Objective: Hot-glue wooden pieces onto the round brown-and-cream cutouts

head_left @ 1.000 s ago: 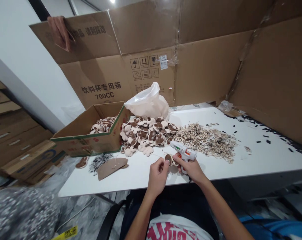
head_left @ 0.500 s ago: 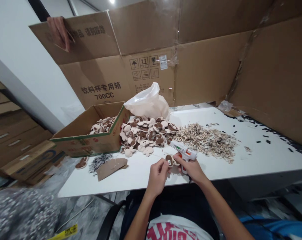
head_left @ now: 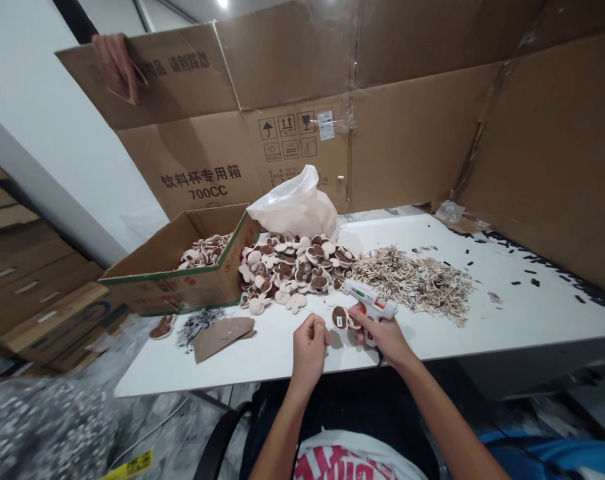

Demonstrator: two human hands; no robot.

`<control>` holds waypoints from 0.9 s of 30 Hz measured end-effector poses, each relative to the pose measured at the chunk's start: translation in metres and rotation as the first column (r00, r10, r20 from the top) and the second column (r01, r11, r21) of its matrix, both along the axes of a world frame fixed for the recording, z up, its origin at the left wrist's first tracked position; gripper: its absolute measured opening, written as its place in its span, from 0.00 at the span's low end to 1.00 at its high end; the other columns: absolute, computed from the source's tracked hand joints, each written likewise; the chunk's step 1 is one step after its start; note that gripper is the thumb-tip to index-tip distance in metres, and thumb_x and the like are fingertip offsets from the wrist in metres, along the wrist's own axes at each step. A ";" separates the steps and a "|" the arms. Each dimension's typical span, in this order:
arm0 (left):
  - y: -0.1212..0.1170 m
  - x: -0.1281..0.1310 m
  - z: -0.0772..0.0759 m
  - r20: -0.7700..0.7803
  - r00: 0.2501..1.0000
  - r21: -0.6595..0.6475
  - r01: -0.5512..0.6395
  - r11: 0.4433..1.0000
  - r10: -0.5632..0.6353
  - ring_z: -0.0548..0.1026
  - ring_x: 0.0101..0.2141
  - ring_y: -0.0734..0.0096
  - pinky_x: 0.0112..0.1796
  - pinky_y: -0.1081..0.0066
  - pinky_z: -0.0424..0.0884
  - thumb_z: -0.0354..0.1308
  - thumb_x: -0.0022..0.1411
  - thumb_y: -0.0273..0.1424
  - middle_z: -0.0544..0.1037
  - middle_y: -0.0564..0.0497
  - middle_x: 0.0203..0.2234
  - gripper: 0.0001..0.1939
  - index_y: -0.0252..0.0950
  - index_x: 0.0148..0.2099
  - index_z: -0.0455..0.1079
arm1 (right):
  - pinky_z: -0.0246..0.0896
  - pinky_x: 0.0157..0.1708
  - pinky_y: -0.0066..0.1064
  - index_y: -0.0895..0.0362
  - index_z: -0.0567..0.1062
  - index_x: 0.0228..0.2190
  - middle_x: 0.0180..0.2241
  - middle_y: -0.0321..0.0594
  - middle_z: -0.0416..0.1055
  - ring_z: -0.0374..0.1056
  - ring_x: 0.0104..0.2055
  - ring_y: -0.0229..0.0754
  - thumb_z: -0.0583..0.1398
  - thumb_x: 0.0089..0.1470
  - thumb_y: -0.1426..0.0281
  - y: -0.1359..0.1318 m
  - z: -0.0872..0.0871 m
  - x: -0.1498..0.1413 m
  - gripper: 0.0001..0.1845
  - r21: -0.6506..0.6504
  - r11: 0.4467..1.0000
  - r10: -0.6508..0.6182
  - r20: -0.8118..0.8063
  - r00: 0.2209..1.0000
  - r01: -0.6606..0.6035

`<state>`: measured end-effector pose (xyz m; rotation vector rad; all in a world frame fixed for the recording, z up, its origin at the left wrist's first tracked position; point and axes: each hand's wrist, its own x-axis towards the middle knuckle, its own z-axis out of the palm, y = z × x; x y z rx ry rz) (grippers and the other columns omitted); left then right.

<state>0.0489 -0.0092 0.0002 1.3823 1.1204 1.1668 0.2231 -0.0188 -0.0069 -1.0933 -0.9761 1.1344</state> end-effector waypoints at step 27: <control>0.002 -0.002 -0.005 0.047 0.998 -0.005 0.035 0.999 -0.035 0.58 0.19 0.76 0.23 0.75 0.56 0.48 0.72 0.51 0.60 0.59 0.18 0.25 0.39 0.29 0.58 | 0.57 0.19 0.29 0.55 0.76 0.32 0.22 0.33 0.71 0.63 0.17 0.36 0.71 0.49 0.50 0.000 0.005 -0.001 0.22 -0.014 0.998 -0.066 -0.004 0.998 0.066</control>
